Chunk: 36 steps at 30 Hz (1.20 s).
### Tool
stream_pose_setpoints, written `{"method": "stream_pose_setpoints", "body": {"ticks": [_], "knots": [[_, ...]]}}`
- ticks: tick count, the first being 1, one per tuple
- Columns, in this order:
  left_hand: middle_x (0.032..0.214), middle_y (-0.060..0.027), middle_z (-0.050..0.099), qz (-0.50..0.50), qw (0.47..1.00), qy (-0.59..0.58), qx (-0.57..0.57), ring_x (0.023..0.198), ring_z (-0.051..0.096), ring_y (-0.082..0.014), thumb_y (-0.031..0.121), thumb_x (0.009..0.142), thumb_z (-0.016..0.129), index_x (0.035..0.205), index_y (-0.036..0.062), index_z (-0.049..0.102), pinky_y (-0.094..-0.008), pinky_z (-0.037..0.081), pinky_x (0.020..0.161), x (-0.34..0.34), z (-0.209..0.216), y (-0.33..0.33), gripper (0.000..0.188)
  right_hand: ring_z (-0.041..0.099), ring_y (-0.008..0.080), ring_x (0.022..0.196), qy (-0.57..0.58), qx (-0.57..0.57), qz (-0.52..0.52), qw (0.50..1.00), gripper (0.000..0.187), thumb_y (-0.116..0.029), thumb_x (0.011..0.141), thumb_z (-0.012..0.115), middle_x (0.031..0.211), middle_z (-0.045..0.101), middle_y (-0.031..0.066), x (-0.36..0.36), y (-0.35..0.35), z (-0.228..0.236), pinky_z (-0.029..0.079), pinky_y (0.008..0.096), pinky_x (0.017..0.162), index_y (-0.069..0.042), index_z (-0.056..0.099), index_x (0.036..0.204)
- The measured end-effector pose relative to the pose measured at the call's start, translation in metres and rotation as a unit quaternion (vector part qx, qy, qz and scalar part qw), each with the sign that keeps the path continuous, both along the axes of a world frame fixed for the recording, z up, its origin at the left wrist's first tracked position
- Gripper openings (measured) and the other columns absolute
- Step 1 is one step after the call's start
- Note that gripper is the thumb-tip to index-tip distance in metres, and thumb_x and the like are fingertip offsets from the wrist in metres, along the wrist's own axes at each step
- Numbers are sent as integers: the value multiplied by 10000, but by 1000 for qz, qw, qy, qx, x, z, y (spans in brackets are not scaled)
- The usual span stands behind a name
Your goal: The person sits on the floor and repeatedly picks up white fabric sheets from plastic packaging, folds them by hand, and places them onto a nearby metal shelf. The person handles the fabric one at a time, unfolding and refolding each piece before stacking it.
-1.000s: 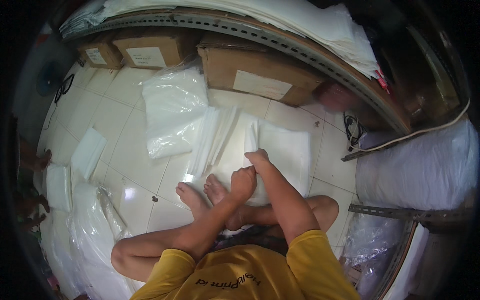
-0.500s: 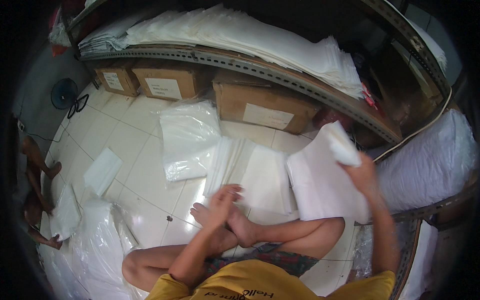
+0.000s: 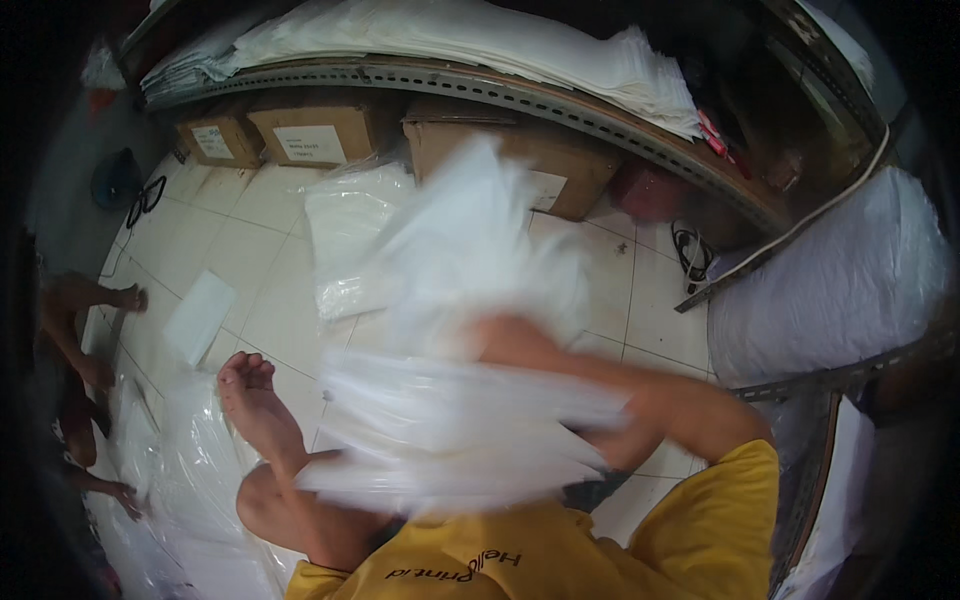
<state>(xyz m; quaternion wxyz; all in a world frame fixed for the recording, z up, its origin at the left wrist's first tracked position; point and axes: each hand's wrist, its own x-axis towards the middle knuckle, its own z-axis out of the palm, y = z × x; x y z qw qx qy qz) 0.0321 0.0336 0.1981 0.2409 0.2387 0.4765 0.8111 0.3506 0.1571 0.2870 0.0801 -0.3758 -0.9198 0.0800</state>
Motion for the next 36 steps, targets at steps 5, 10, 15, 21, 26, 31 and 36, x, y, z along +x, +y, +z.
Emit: {"method": "stream_pose_setpoints", "body": {"ticks": [5,10,15,21,26,31,36], "knots": [[1010,-137,597,-56,994,65,68,918,578,-219,269,1020,425,1102,-9,550,-364,471,843,-7,4,-32,316,667,207,849,7,-1,18,1000,208,-158,835,624,896,703,140,11,25,-3,513,351,798,-4,667,968],[990,-168,581,-116,979,140,89,894,556,-277,358,1008,409,1104,-25,523,-408,450,841,5,30,-30,410,679,227,874,25,1,79,997,232,-172,815,653,918,710,158,12,14,-33,514,365,827,-1,665,971],[888,-179,584,-163,922,332,110,847,525,-280,387,951,487,1046,-40,556,-419,431,795,21,69,-38,443,684,290,873,104,-76,5,992,224,-193,821,635,933,707,182,-3,36,6,516,401,813,-21,680,956],[946,-97,646,-129,809,569,62,777,461,-270,346,786,656,974,29,685,-347,387,759,63,110,-29,370,641,388,894,-8,0,-47,999,171,-100,809,605,924,685,190,10,39,96,511,419,776,-27,669,949],[989,-87,653,-178,764,618,54,792,501,-255,189,746,704,1008,38,697,-338,423,730,112,148,-6,303,630,396,822,-44,69,-90,993,123,-83,796,599,813,664,198,13,35,117,495,457,745,-7,667,866],[1043,-155,641,-525,765,368,57,1019,569,-281,308,860,643,1150,-28,623,-348,450,850,141,149,25,444,630,405,823,-45,78,-79,993,146,-81,782,587,822,663,210,20,44,117,501,465,751,-13,677,873],[1407,-131,434,-472,866,163,-24,1271,463,-248,428,941,554,1432,13,341,-396,392,1037,172,80,74,678,633,423,797,-21,24,-57,998,160,-86,774,575,805,652,244,-15,22,114,515,482,721,-5,674,869]]}}
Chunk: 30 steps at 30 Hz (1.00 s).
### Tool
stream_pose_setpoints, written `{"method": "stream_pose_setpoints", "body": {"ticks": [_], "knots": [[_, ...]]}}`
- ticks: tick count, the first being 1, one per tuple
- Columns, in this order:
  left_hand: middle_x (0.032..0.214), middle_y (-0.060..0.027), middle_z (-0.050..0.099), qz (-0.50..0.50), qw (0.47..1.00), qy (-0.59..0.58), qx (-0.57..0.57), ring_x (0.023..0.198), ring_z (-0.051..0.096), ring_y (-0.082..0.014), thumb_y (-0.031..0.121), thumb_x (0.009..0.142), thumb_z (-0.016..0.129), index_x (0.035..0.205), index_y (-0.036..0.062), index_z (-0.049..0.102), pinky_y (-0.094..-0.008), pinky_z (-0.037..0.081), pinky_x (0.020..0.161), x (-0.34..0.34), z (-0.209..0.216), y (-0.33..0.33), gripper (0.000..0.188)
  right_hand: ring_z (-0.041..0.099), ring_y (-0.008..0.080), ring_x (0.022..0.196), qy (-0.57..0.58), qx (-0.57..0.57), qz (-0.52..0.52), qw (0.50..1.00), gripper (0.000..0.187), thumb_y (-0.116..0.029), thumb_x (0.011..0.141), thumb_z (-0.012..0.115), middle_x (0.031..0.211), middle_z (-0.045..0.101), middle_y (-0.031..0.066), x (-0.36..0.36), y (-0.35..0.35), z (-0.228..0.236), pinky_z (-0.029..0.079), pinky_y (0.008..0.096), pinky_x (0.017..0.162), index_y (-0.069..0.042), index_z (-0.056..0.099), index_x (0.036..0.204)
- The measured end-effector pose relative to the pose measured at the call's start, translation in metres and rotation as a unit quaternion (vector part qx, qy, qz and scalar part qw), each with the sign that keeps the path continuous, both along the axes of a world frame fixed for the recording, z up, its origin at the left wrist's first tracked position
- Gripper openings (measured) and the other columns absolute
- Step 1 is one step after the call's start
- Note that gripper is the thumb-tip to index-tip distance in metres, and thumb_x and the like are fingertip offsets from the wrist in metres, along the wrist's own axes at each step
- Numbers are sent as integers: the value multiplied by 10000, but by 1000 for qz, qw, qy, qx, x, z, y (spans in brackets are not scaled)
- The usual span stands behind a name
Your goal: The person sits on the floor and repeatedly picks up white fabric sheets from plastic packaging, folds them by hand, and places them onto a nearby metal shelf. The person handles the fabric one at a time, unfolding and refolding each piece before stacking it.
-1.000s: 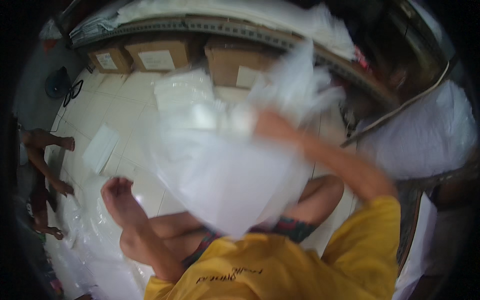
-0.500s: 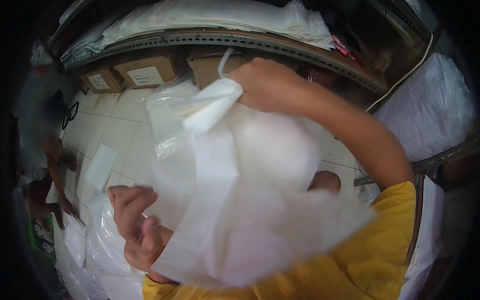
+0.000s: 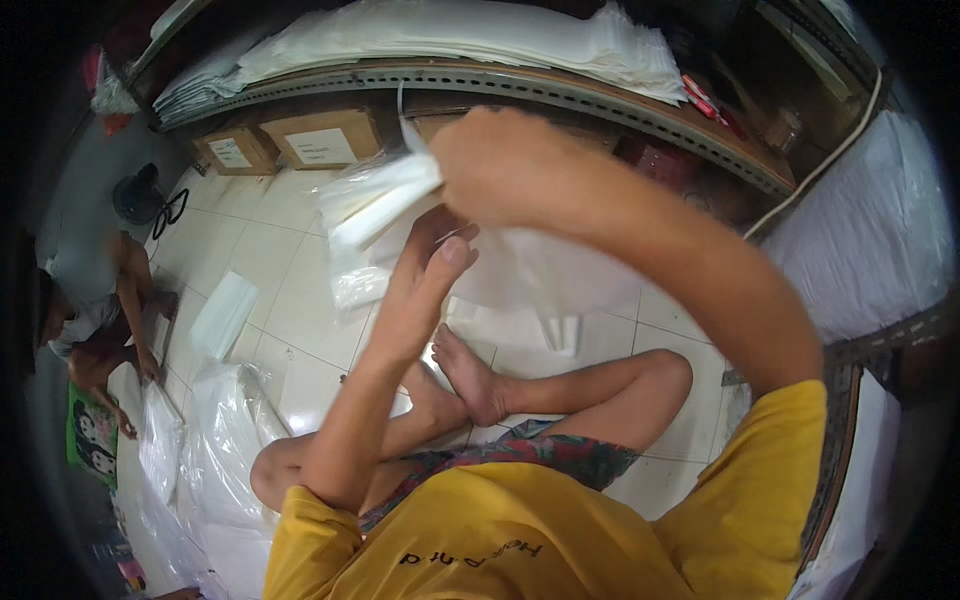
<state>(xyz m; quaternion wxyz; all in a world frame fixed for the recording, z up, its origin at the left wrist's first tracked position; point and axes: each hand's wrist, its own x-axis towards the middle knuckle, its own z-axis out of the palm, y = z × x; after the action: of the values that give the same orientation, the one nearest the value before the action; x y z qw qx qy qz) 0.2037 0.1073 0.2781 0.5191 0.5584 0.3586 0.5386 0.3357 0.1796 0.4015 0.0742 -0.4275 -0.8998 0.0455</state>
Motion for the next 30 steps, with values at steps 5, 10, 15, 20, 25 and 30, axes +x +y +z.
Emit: {"method": "stream_pose_setpoints", "body": {"ticks": [5,10,15,20,25,30], "knots": [[1439,-106,382,116,959,-245,-87,1338,387,-229,539,938,527,1501,89,203,-407,341,1085,19,8,-28,790,672,400,754,50,1,62,997,230,-112,763,606,783,667,232,-35,-42,-42,545,469,683,48,667,917],[1298,-113,510,129,940,-245,-198,1209,489,-224,531,922,576,1448,103,342,-359,413,997,-33,4,-41,717,666,373,844,107,-106,138,979,308,-141,744,622,956,640,237,-57,-60,-66,548,446,718,71,647,966],[1049,-100,595,214,927,-167,-258,948,574,-165,363,929,623,1168,10,545,-318,475,793,-61,18,-54,433,618,319,870,193,-272,197,922,804,-258,778,660,1016,586,192,-67,-58,-90,509,356,795,64,316,1429],[999,-86,634,174,950,-79,-247,897,612,-169,316,893,655,1189,2,558,-295,496,752,-89,-2,-61,443,500,110,834,385,-501,220,743,958,-55,808,693,940,517,50,-58,-49,-123,425,238,806,-30,79,1543],[994,-83,666,202,935,73,-282,871,631,-161,280,851,700,1154,-11,616,-291,510,741,-99,14,-53,429,523,116,854,509,-497,173,681,819,-139,881,631,962,540,49,-27,-40,-142,417,238,802,-68,149,1538],[902,-69,663,283,933,88,-202,772,629,-176,228,777,709,1005,-16,662,-310,505,703,-132,67,-78,338,558,156,1024,537,-467,-114,693,636,-358,945,567,1098,569,67,24,-9,-234,431,320,894,-84,343,1474]]}}
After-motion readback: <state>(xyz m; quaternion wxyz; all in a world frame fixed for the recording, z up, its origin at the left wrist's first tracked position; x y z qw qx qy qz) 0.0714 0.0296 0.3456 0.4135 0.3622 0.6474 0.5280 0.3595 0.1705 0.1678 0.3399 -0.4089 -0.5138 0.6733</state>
